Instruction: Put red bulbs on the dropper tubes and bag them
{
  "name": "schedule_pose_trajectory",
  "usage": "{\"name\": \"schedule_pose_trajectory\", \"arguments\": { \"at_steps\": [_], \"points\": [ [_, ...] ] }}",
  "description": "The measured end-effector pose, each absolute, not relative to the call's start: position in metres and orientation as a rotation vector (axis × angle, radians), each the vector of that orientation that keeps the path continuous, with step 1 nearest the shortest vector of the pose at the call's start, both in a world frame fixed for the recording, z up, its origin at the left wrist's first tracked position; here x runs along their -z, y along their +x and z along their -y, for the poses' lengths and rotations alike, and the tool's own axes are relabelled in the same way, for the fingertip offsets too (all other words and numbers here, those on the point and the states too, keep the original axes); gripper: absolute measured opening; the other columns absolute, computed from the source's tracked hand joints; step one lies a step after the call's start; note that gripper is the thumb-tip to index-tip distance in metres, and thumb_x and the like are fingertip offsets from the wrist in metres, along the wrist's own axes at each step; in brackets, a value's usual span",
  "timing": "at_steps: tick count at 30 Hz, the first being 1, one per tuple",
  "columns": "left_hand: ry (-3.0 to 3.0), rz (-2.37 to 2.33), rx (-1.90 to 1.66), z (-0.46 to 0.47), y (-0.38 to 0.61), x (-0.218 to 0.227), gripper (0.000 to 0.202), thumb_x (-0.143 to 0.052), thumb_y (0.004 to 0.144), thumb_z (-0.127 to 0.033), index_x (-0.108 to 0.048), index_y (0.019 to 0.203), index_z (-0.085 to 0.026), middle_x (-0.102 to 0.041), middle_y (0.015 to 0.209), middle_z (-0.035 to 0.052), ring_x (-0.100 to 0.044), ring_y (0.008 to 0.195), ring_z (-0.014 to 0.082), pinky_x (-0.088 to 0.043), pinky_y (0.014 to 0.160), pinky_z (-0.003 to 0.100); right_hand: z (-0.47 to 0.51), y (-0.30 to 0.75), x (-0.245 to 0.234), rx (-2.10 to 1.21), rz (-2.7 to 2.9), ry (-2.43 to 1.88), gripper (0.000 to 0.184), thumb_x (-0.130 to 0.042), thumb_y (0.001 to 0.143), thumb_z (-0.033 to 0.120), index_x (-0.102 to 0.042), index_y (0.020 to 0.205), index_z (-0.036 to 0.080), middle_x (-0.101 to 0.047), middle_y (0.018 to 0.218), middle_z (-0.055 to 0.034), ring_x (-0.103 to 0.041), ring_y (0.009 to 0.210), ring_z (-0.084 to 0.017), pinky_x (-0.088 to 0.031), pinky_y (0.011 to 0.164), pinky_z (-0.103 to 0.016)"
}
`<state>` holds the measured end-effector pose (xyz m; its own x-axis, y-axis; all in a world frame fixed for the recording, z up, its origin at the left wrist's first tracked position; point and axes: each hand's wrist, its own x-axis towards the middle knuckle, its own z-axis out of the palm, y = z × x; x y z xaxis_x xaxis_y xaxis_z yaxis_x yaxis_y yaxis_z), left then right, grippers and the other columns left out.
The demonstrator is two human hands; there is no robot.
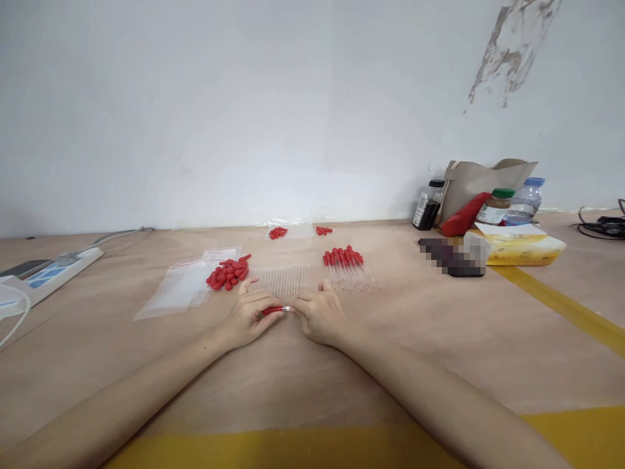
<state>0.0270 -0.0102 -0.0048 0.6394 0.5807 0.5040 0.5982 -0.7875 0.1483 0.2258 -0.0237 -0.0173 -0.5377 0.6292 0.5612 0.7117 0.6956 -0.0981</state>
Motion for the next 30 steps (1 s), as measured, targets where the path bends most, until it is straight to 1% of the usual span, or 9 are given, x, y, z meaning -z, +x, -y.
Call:
{"name": "schedule_pose_trajectory", "arguments": {
  "at_steps": [4,8,10,14,17,19,21,26,30],
  "points": [
    [-2.8,0.976,0.779,0.008,0.025,-0.001,0.019,-0.045,0.086,-0.032,-0.062,0.088,-0.024,-0.066,0.078,0.0004,-0.057,0.079,0.0165,-0.017,0.098,0.044,0.03,0.222,0.01,0.218,2.356,-1.091,0.024,-0.04,0.086,0.023,-0.064,0.086,0.021,-0.065,0.074,-0.0035,-0.049,0.067,-0.013,-0.021,0.071,-0.032],
    [-2.669,0.961,0.856,0.005,0.015,-0.007,0.027,-0.052,0.081,-0.04,-0.059,0.101,-0.024,-0.065,0.093,0.0036,-0.053,0.091,0.0205,-0.024,0.093,0.041,0.032,0.223,-0.006,0.314,2.421,-1.218,0.026,-0.042,0.084,0.027,-0.066,0.076,0.019,-0.065,0.077,-0.007,-0.051,0.077,-0.018,-0.023,0.072,-0.034],
    [-2.557,1.026,0.956,0.004,0.008,-0.007,0.034,-0.055,0.078,-0.042,-0.057,0.105,-0.021,-0.063,0.096,0.0062,-0.053,0.091,0.0216,-0.03,0.087,0.039,0.023,0.23,-0.014,0.241,2.345,-1.411,0.028,-0.043,0.083,0.029,-0.066,0.073,0.019,-0.065,0.074,-0.0066,-0.052,0.074,-0.018,-0.025,0.07,-0.033],
    [-2.624,1.038,0.927,0.002,0.0,0.002,0.019,-0.045,0.086,-0.031,-0.061,0.087,-0.021,-0.065,0.077,0.0025,-0.055,0.07,0.0155,-0.034,0.071,0.032,-0.009,0.248,-0.025,-0.06,2.039,-1.811,0.03,-0.043,0.081,0.036,-0.067,0.072,0.022,-0.066,0.074,-0.004,-0.055,0.069,-0.017,-0.03,0.063,-0.028],
    [-2.733,1.023,0.84,0.002,0.001,0.009,0.024,-0.045,0.086,-0.033,-0.058,0.071,-0.019,-0.06,0.06,-0.0016,-0.05,0.053,0.0113,-0.034,0.065,0.029,-0.032,0.25,-0.022,-0.048,1.923,-1.97,0.032,-0.042,0.08,0.037,-0.066,0.068,0.019,-0.065,0.076,-0.0065,-0.056,0.073,-0.019,-0.032,0.065,-0.029],
    [-2.761,1.076,0.844,0.003,0.003,0.01,0.027,-0.045,0.086,-0.035,-0.055,0.067,-0.018,-0.054,0.053,-0.0027,-0.047,0.05,0.011,-0.035,0.06,0.027,-0.042,0.246,-0.017,0.021,1.895,-2.039,0.033,-0.041,0.08,0.036,-0.066,0.069,0.018,-0.065,0.076,-0.0088,-0.057,0.075,-0.021,-0.032,0.068,-0.031],
    [-2.785,1.126,0.879,0.003,0.004,0.009,0.025,-0.042,0.087,-0.032,-0.054,0.071,-0.018,-0.055,0.057,-0.0015,-0.05,0.055,0.0122,-0.037,0.058,0.025,-0.048,0.24,-0.011,0.076,1.891,-2.09,0.031,-0.041,0.079,0.033,-0.066,0.072,0.016,-0.065,0.077,-0.0105,-0.058,0.076,-0.023,-0.031,0.071,-0.035],
    [-2.849,1.105,0.979,0.004,0.004,0.006,0.018,-0.037,0.088,-0.022,-0.055,0.089,-0.018,-0.06,0.082,0.0034,-0.054,0.069,0.0134,-0.04,0.062,0.024,-0.053,0.236,-0.002,0.129,1.909,-2.133,0.027,-0.042,0.077,0.029,-0.064,0.075,0.014,-0.065,0.078,-0.0119,-0.058,0.076,-0.024,-0.027,0.073,-0.039],
    [-2.91,1.109,0.954,0.003,0.003,0.007,0.017,-0.041,0.086,-0.024,-0.057,0.084,-0.019,-0.058,0.076,0.0019,-0.05,0.061,0.011,-0.039,0.056,0.023,-0.051,0.238,0.0,0.191,1.907,-2.123,0.033,-0.039,0.08,0.034,-0.064,0.073,0.013,-0.065,0.076,-0.0126,-0.058,0.075,-0.024,-0.025,0.074,-0.04]
  ]
}}
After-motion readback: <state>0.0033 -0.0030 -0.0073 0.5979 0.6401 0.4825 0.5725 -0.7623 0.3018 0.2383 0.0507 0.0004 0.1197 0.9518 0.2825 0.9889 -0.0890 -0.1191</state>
